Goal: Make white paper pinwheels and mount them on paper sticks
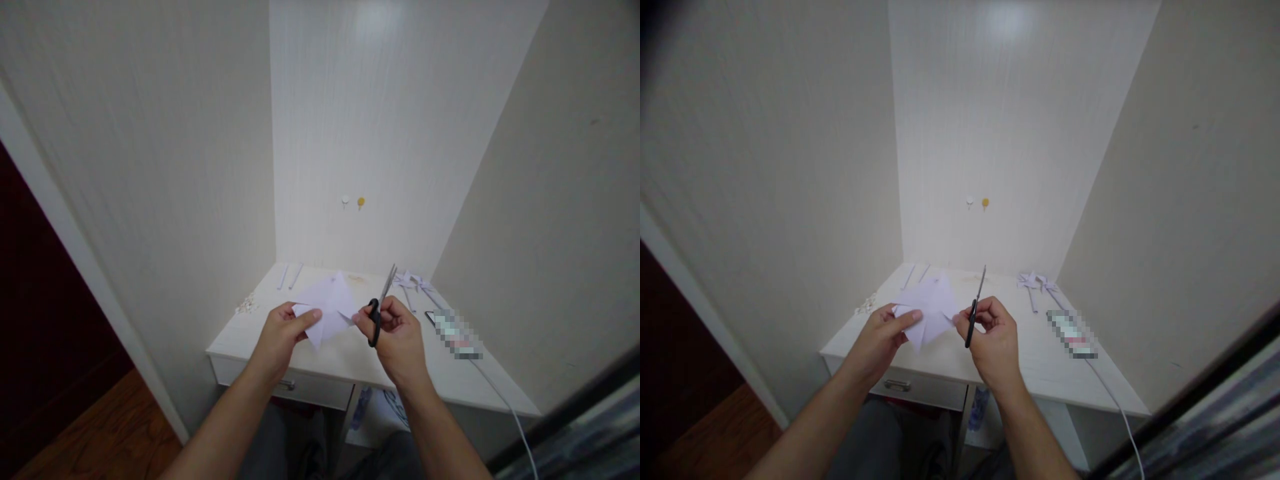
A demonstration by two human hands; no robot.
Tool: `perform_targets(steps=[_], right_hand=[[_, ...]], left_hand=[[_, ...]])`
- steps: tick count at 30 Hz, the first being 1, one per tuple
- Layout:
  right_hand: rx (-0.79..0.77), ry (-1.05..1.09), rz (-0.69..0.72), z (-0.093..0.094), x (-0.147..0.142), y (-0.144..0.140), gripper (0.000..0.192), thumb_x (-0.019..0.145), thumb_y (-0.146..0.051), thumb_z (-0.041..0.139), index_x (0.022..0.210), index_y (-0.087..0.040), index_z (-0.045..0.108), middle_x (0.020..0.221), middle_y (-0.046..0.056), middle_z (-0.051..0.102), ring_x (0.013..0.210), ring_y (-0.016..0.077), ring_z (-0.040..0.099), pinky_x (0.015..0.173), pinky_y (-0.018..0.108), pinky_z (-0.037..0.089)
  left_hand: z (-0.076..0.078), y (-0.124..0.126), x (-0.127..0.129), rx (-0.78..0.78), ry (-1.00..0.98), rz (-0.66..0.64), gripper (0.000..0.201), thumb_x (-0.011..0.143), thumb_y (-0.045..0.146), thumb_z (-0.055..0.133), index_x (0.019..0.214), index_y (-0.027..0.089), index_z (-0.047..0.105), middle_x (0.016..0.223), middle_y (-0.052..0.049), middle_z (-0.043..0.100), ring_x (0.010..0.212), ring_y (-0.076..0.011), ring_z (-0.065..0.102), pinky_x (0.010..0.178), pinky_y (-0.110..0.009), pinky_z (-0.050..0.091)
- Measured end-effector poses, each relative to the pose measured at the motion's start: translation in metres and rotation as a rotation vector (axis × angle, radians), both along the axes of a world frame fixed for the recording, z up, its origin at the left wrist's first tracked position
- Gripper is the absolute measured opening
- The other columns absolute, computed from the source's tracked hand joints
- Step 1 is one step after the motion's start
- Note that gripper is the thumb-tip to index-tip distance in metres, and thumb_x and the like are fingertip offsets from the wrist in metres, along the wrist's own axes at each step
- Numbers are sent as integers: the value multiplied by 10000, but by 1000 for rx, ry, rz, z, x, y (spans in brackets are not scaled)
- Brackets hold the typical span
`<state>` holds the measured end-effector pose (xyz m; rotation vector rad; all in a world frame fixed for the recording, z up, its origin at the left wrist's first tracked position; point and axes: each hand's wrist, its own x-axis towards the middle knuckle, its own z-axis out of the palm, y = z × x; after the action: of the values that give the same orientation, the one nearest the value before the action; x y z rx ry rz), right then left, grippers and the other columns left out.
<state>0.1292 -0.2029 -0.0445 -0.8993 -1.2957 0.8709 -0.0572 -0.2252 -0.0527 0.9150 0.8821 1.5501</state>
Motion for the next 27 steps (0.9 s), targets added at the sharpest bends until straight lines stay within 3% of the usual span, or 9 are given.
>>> perform_targets(steps=[5, 18, 27], right_hand=[[-4, 29, 8, -9, -5, -3, 303, 639, -340, 876, 728, -226, 609, 732, 25, 717, 655, 178, 657, 610, 286, 517], [-43, 55, 64, -16, -6, -5, 322, 635, -320, 890, 721, -225, 595, 724, 14, 721, 655, 170, 648, 624, 280, 502], [-182, 66, 128, -17, 1, -15, 389, 639, -414, 915, 715, -205, 597, 657, 0, 694, 578, 129, 550, 542, 240, 390]], left_hand=[[-14, 3, 10, -18, 13, 12, 401, 623, 373, 942, 920, 131, 821, 902, -121, 824, 831, -268, 762, 812, -360, 575], [-14, 0, 17, -46, 19, 46, 416, 674, 392, 916, 972, 121, 812, 959, -122, 830, 866, -289, 771, 808, -368, 594], [-7, -3, 20, 32, -55, 230, 370, 731, 360, 880, 992, 115, 790, 923, -91, 813, 849, -240, 739, 765, -305, 557]])
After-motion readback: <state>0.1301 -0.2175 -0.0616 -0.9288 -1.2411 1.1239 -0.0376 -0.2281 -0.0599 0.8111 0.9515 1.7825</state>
